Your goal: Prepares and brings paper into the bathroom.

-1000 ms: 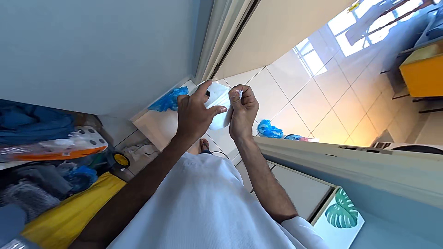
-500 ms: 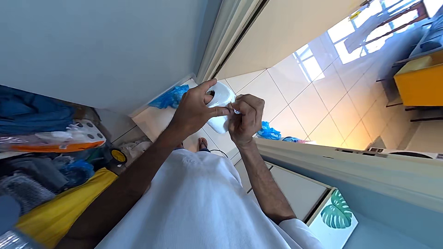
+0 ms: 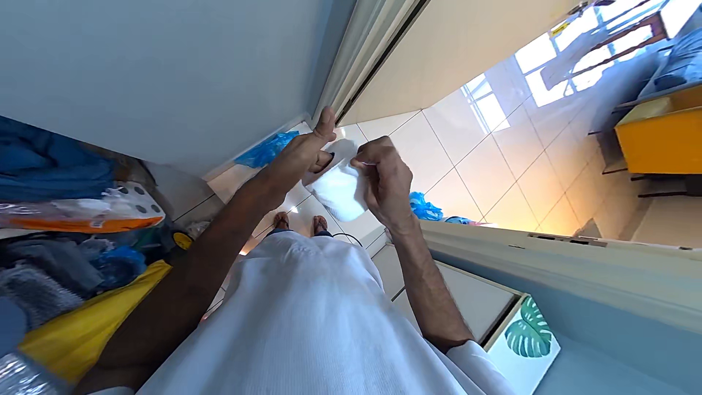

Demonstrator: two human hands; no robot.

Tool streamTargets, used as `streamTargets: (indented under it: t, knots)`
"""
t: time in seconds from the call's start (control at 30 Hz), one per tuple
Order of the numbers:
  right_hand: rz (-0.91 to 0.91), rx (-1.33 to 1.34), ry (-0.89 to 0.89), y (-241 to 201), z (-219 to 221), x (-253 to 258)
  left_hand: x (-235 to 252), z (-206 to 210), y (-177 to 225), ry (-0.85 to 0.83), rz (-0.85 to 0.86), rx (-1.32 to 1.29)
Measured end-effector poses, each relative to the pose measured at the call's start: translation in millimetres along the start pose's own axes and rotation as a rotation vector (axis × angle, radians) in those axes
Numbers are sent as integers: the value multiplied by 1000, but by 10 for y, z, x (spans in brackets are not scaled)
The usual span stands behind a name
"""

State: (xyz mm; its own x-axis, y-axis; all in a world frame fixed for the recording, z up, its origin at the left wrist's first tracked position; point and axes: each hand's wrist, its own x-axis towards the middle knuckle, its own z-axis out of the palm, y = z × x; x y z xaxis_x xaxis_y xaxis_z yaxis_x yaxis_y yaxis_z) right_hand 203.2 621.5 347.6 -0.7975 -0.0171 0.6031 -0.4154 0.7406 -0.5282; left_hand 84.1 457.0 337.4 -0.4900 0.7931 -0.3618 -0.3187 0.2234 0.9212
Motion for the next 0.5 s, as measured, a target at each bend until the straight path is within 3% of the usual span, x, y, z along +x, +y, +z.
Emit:
streamTargets:
  t: [0.13,0.37,0.5]
  knots:
    - [13,15,-51,-226,68,-22,-154,-27,154,81,-60,114]
    - [49,132,7,-402,176,-17,-222,-147,101,151,45,171]
    - [83,64,49,-422,194,-41,-290,-164,65,226,93,192]
